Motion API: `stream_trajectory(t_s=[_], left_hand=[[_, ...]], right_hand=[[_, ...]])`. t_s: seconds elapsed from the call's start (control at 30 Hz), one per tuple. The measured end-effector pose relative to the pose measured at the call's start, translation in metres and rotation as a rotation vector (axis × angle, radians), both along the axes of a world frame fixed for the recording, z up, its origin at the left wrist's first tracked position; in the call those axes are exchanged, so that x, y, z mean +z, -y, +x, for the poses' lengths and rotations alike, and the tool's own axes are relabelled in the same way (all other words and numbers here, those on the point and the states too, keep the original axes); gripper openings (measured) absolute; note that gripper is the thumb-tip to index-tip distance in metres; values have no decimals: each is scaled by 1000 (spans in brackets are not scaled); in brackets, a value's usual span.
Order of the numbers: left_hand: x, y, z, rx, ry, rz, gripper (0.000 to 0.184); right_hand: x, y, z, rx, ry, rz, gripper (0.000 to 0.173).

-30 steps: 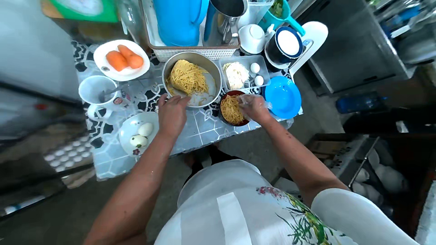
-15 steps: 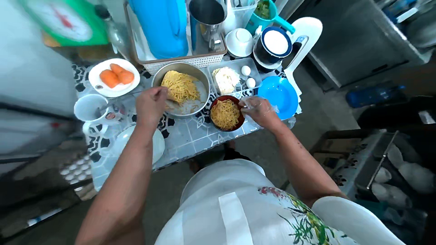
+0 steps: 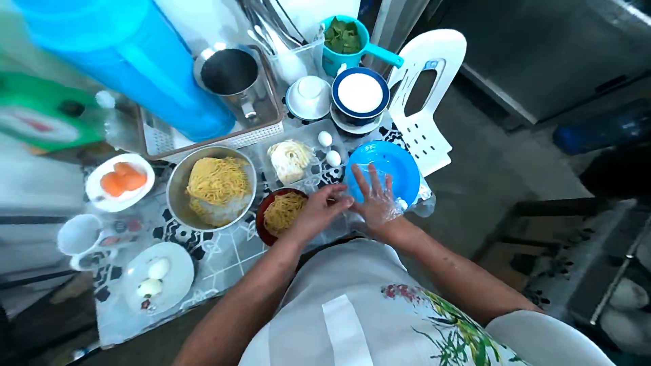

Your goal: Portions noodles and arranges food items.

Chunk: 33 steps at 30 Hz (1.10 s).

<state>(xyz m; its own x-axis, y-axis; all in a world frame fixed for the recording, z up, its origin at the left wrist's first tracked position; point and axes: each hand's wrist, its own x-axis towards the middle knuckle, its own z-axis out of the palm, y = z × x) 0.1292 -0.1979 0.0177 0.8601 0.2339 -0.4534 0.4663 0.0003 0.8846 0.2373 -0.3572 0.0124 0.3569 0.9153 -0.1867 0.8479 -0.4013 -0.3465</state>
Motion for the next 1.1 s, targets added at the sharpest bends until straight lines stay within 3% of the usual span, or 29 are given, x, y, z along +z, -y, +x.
stream_trajectory(t_s=[0.1, 0.2, 0.37, 0.53, 0.6, 0.63, 0.73, 0.77, 0.87, 0.93, 1.03, 1.1], left_hand=[[-6, 6, 20, 71, -52, 5, 49], [-3, 12, 34, 71, -86, -11, 24], [-15, 8, 40, 214, -107, 63, 26], [-27, 0, 52, 391, -35, 160, 25], [-26, 8, 61, 246, 6, 282, 28], [-25, 13, 65, 129, -22, 315, 42], [-14, 30, 69, -102, -138, 372, 80], [-9, 32, 65, -114, -137, 396, 86], [4, 20, 34, 13, -8, 473, 88], [9, -4, -3, 150, 88, 542, 76], [15, -58, -81, 344, 98, 636, 47], [17, -89, -148, 493, 15, 692, 33]], right_hand=[[-12, 17, 16, 94, 22, 106, 55], [-11, 32, 35, 181, -43, 116, 66], [-13, 61, 86, 297, -252, 192, 35], [17, 94, 129, -29, -698, 439, 29], [24, 88, 132, -95, -593, 523, 27], [25, 81, 131, -74, -463, 477, 32], [24, 57, 117, -26, -83, 118, 34], [22, 49, 110, -48, -25, 104, 31], [24, 36, 76, -108, 73, 317, 29], [21, 29, 40, -85, -19, 314, 26], [0, 15, -14, -48, -166, -60, 33], [-20, 3, -41, -74, -132, -258, 45]])
